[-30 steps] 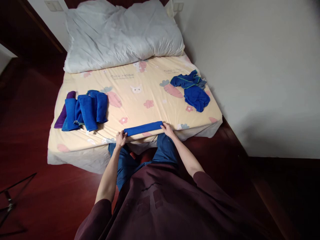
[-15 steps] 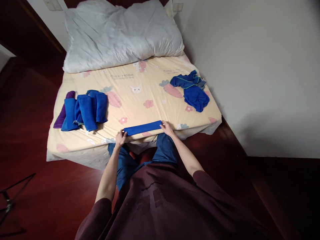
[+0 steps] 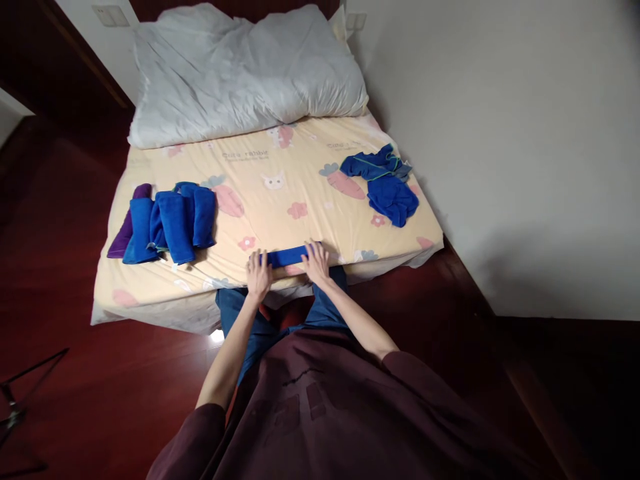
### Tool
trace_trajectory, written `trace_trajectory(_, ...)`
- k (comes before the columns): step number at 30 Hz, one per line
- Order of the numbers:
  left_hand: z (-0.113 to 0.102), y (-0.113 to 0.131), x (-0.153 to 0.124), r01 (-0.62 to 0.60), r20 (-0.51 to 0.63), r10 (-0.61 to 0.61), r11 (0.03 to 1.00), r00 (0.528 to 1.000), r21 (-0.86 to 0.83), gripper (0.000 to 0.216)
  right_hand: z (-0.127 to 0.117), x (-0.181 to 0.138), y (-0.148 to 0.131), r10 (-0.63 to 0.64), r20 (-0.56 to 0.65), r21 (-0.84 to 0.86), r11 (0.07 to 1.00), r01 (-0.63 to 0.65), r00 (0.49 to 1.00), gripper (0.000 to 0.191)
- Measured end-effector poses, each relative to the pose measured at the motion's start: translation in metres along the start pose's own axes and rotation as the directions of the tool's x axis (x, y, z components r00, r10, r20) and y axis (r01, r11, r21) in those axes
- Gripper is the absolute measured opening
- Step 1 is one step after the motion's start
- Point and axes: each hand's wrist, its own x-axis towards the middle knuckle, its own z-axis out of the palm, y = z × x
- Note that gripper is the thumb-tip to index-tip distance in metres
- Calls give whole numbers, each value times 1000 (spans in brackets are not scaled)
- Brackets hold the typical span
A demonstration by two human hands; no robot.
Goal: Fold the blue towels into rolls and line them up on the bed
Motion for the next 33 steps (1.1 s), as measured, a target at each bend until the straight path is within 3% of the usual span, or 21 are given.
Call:
trace_trajectory(3,13,20,-7,-175,113,180,983,977,-50,65,15,-10,-25,-238,166,7,971,240,957,58)
trace_trajectory(5,18,13,-8,-193,140,195,981,971,-33,67,19,-11,-18,-270,205,-10,961,278,941,60)
trace_trajectory(8,17,-14,-7,-195,149,188,980,971,32,70,13,-9,15,-236,200,-50,967,251,951,62)
trace_trajectory(12,7,-45,-6,-114,104,105,990,989,87,74,-6,-7,56,-130,161,-98,984,147,978,61)
trace_trajectory(15,-3,-53,-11,-56,81,49,994,996,90,74,-14,-5,66,-71,169,-97,991,88,983,60)
trace_trajectory(18,-11,-50,-31,23,2,-23,999,1000,37,77,-19,2,64,-37,155,-73,996,49,987,57)
trace_trajectory(21,-8,-29,-61,218,-76,-238,954,968,-207,76,-23,17,60,-64,84,-34,997,67,994,52)
trace_trajectory(22,-4,-18,-70,310,-34,-345,880,938,-360,71,-25,24,59,-89,75,-15,996,90,993,50)
trace_trajectory(23,0,-6,-77,412,63,-452,735,890,-538,63,-27,31,58,-116,90,5,993,116,989,48)
trace_trajectory(25,12,19,-80,549,350,-543,260,763,-794,43,-31,46,56,-137,214,40,991,131,967,44)
trace_trajectory(26,18,30,-77,559,456,-534,38,712,-828,33,-33,53,55,-131,296,46,991,123,946,43)
trace_trajectory(27,23,39,-69,541,516,-521,-118,680,-833,24,-34,60,53,-121,371,42,993,114,921,44)
trace_trajectory(29,28,48,-48,480,535,-543,-254,648,-840,11,-37,71,51,-108,468,12,993,115,877,49)
trace_trajectory(33,26,43,-9,328,484,-670,-356,563,-875,11,-39,86,49,-148,522,-42,979,198,840,50)
